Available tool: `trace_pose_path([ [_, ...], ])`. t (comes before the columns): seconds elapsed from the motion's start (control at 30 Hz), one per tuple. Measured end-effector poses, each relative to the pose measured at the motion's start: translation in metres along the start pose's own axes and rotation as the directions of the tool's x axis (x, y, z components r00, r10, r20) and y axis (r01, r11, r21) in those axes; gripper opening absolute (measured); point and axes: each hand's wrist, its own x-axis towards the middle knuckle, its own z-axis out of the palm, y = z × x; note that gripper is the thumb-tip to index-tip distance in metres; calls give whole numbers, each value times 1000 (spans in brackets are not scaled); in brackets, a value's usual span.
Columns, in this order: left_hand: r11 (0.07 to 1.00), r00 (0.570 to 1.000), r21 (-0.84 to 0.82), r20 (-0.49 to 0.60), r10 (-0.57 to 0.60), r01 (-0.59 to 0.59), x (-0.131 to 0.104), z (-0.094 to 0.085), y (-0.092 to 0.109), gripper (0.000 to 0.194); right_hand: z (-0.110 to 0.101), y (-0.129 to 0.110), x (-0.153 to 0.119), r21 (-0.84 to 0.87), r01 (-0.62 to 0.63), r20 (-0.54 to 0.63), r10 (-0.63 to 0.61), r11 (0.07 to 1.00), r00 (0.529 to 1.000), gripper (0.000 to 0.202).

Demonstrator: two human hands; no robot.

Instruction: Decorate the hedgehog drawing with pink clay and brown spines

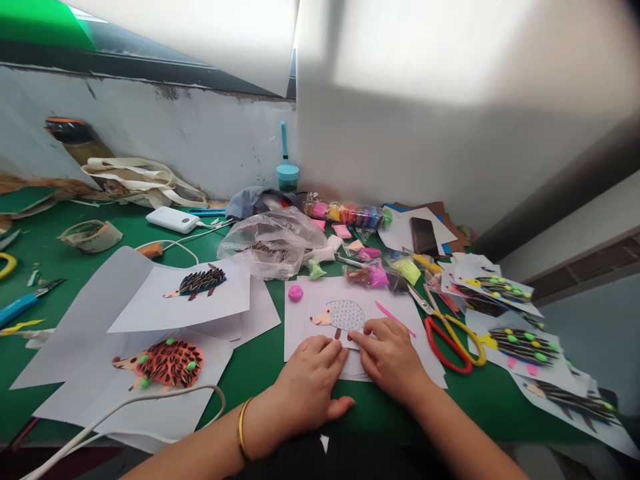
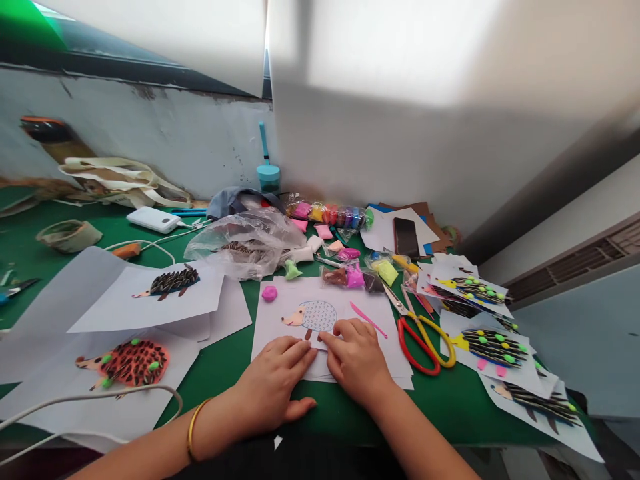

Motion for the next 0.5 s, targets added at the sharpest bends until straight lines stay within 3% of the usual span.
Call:
trace_pose_path([
  [0.2, 998, 994, -9, -89, 58, -59, -1, 1, -2, 63, 2, 1, 0, 26, 29, 27, -30, 999, 999, 30],
  [0.4, 998, 988, -37, -148, 37, -43, -1, -1, 0, 42, 2, -14, 9, 44, 90, 107, -94, 995, 990, 40],
  [0.5, 998, 985, -33, -166, 38, -44, -1, 0, -1, 39, 3, -9, 14, 53, 63, 73, -67, 997, 995, 34],
])
